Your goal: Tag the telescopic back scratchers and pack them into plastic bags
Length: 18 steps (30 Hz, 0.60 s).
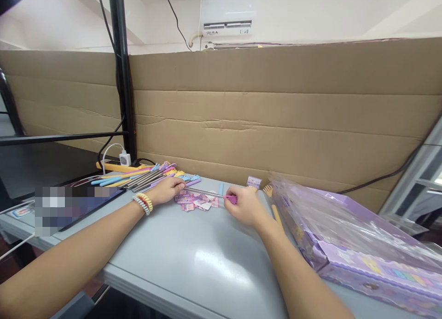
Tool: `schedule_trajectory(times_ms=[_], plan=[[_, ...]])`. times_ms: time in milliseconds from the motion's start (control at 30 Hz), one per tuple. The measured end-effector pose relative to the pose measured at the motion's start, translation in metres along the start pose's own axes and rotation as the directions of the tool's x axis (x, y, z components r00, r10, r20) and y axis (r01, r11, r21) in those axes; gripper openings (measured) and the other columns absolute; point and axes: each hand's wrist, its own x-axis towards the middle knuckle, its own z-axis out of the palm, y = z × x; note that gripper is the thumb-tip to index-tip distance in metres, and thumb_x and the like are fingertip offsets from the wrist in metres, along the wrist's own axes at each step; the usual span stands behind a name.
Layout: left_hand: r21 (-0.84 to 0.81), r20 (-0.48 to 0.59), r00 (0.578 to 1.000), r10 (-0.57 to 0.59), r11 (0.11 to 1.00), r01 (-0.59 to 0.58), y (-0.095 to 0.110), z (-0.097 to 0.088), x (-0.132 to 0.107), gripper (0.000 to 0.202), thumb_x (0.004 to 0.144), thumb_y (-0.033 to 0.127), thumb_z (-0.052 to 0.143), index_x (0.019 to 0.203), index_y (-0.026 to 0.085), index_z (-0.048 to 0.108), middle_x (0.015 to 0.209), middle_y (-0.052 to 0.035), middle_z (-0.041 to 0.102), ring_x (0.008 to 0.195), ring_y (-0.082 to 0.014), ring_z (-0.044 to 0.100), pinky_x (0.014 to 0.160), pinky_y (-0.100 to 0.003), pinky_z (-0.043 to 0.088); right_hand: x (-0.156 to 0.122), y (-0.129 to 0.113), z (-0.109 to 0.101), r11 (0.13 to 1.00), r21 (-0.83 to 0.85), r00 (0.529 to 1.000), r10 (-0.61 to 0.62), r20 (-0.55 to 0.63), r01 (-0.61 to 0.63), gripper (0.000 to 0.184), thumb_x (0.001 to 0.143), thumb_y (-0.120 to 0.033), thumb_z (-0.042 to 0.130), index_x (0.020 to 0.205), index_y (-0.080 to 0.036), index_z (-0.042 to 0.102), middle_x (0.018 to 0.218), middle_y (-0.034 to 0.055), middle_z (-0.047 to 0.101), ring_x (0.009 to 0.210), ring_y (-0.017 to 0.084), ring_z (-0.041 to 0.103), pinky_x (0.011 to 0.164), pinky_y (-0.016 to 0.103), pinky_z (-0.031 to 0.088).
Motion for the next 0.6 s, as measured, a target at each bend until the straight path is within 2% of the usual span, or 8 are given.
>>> schedule_trajectory(times_ms=[600], plan=[[0.008, 0.036, 0.999, -0.014, 1.0, 0.014, 0.001, 0.0001, -0.0017, 0.03, 0.081, 0.037, 0.035, 0.065, 0.019, 0.052, 0.062, -0.0001, 0.056, 0.059, -0.0147, 0.047, 0.057, -0.027, 0.033, 0.0005, -0.0023, -0.0015, 0.999, -0.044, 1.0, 0.0, 0.012, 0.001, 0.013, 0.07, -0.024, 0.046, 0.063, -0.019, 0.055, 0.053, 0.0, 0.056, 0.05, 0.013, 0.047, 0.051, 0.023, 0.033]])
